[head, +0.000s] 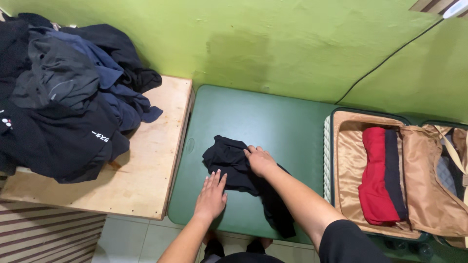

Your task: The person folds a black t-shirt by hand on a green surface and then places it into an open suitcase already containing other folded garments.

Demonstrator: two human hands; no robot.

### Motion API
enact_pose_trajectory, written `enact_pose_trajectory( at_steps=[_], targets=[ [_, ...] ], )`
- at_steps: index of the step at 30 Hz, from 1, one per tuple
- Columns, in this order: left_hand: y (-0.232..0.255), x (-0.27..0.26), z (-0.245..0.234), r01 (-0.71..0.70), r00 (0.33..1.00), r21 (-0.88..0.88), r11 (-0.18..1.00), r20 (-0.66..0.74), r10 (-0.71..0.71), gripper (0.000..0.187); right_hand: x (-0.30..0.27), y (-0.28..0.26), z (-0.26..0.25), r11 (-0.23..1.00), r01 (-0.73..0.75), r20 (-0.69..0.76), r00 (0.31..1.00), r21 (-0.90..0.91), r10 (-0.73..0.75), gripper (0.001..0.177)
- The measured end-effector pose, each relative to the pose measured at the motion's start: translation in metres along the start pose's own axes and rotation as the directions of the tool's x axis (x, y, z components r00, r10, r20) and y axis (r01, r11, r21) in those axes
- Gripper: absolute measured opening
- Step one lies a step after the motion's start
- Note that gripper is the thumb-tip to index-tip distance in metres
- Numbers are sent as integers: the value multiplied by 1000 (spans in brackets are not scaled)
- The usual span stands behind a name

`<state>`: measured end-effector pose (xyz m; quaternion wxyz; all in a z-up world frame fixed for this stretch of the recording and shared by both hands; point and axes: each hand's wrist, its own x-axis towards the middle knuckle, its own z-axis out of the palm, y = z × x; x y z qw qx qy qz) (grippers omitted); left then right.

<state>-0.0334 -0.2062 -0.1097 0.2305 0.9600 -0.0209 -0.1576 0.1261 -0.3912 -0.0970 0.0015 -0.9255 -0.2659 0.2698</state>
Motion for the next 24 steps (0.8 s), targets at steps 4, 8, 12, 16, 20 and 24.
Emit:
enact_pose_trajectory(
  at_steps=[4, 8, 12, 16, 20, 24],
  targets=[
    [-1, -2, -1, 7, 1000, -9, 1000, 10, -7, 72, 0, 6, 5, 1000, 5, -38, 999, -14, -6, 63],
    [1, -2, -4, 3, 1000, -3, 1000, 2, -3, 72, -3, 12, 4, 1000, -19, -98, 995, 4, 19, 60],
    [4, -2, -5, 2, 1000, 5, 1000, -6, -2, 72, -13, 16, -6, 997, -54, -112, 992, 50, 59, 56],
    [8, -2, -7, -3, 1000, 13, 1000, -6, 3, 73, -21, 21, -15, 992, -85, -113, 989, 95, 96, 56],
    [12, -4, -6, 5, 1000, 16, 1000, -5, -5, 73, -26, 32, -12, 992, -106, -148, 982, 63, 114, 59],
    [14, -5, -3, -18, 1000, 17, 1000, -24, 19, 72, -26, 47, -4, 985, -155, -165, 972, 74, 165, 61]
  ],
)
